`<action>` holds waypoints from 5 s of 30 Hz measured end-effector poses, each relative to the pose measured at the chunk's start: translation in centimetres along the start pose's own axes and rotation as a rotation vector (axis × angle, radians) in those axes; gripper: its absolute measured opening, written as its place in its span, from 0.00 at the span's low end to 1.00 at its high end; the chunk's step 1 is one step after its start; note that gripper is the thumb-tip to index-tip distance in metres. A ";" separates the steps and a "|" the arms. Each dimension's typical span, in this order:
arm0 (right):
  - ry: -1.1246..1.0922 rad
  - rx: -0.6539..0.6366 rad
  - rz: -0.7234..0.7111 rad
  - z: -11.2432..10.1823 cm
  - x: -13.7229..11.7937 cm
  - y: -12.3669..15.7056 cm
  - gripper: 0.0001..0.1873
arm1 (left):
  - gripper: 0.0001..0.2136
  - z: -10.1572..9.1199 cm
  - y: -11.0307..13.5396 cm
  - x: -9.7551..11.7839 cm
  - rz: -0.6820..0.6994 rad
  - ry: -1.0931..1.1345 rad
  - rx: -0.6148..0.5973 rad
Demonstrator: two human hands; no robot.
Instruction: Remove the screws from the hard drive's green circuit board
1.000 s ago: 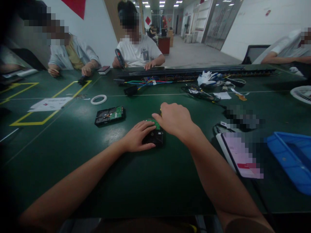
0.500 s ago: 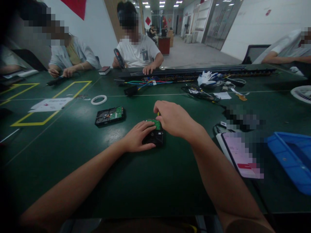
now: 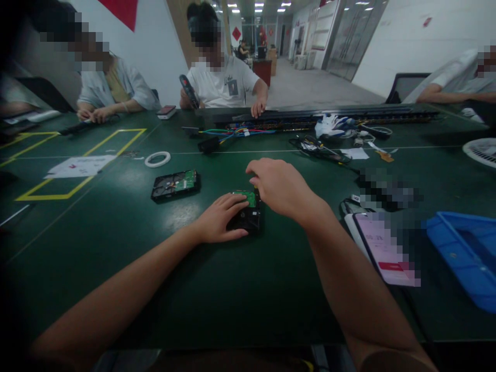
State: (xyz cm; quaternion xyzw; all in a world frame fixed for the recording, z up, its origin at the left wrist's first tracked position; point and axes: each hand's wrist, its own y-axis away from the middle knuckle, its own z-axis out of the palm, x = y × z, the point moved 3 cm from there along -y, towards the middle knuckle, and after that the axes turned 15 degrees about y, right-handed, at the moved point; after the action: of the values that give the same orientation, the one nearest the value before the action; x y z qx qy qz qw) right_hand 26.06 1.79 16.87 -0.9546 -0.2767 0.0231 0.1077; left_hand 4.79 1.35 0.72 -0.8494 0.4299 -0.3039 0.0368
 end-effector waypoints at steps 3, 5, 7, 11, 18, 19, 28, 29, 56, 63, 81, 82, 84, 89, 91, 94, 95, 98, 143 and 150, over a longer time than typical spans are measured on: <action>0.023 -0.001 0.094 -0.4 0.1 0.1 0.14 | 0.39 0.0 0.0 0.1 0.005 -0.007 0.005; 0.070 0.003 0.143 -0.7 0.0 0.1 0.13 | 0.39 0.0 0.0 0.1 0.005 -0.008 0.005; 0.126 0.007 0.177 -0.8 -0.2 0.1 0.13 | 0.39 0.0 0.0 0.1 -0.002 -0.006 0.003; 0.196 0.023 0.232 -0.7 -0.2 0.0 0.17 | 0.39 0.0 0.0 0.0 -0.018 0.008 -0.004; 0.109 0.098 0.105 -0.7 -0.1 -0.1 0.13 | 0.40 -0.1 0.0 0.1 -0.012 0.004 -0.005; 0.088 0.103 0.065 -0.7 -0.2 0.0 0.13 | 0.40 -0.1 0.0 0.1 -0.012 0.001 -0.003; -0.053 0.153 -0.093 -1.0 0.1 0.5 0.16 | 0.40 0.1 -0.1 0.0 -0.014 -0.011 -0.006; -0.050 0.156 -0.077 -1.0 0.3 0.5 0.15 | 0.40 0.1 -0.1 0.0 -0.015 -0.011 -0.006; 0.120 0.087 0.033 -1.2 -0.2 0.7 0.11 | 0.40 0.1 0.0 -0.2 -0.007 -0.021 -0.005; 0.103 0.111 0.020 -0.9 -0.2 0.7 0.16 | 0.40 0.1 0.0 -0.1 -0.018 -0.012 0.000; 0.370 0.002 0.251 -1.1 -0.5 0.5 0.29 | 0.39 0.1 0.0 0.1 -0.019 0.013 0.007; 0.376 0.001 0.253 -0.9 -0.5 0.5 0.30 | 0.39 0.1 0.0 0.1 -0.017 0.015 0.007; 0.380 -0.002 0.257 -0.7 -0.6 0.3 0.31 | 0.39 0.0 0.0 0.1 -0.015 0.014 0.005; 0.353 0.002 0.252 -0.6 -0.8 0.0 0.26 | 0.40 0.0 0.1 0.1 -0.009 -0.002 0.004; 0.335 0.005 0.229 -0.7 -0.8 0.1 0.22 | 0.40 0.1 0.1 0.1 -0.004 -0.007 0.006; 0.295 -0.006 0.183 -0.8 -0.7 0.2 0.14 | 0.39 0.1 0.0 0.1 0.001 -0.008 0.005; 0.274 -0.011 0.161 -0.8 -0.6 0.3 0.11 | 0.39 0.0 0.0 0.0 0.001 -0.007 0.003; 0.192 -0.012 0.070 -0.7 -0.5 0.4 0.08 | 0.39 0.0 0.0 0.1 -0.002 -0.005 -0.002; 0.250 -0.212 0.207 0.6 -0.3 0.3 0.16 | 0.40 0.0 0.0 0.0 -0.016 0.001 -0.011; 0.324 -0.204 0.277 0.7 -1.0 0.2 0.30 | 0.41 0.1 0.1 -0.2 -0.006 0.004 0.002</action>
State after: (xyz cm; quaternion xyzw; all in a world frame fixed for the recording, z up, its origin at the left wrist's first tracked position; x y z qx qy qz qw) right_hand 25.24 1.21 16.14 -0.9807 -0.1230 -0.1438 0.0496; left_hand 4.70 1.40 0.48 -0.8500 0.4271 -0.3063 0.0357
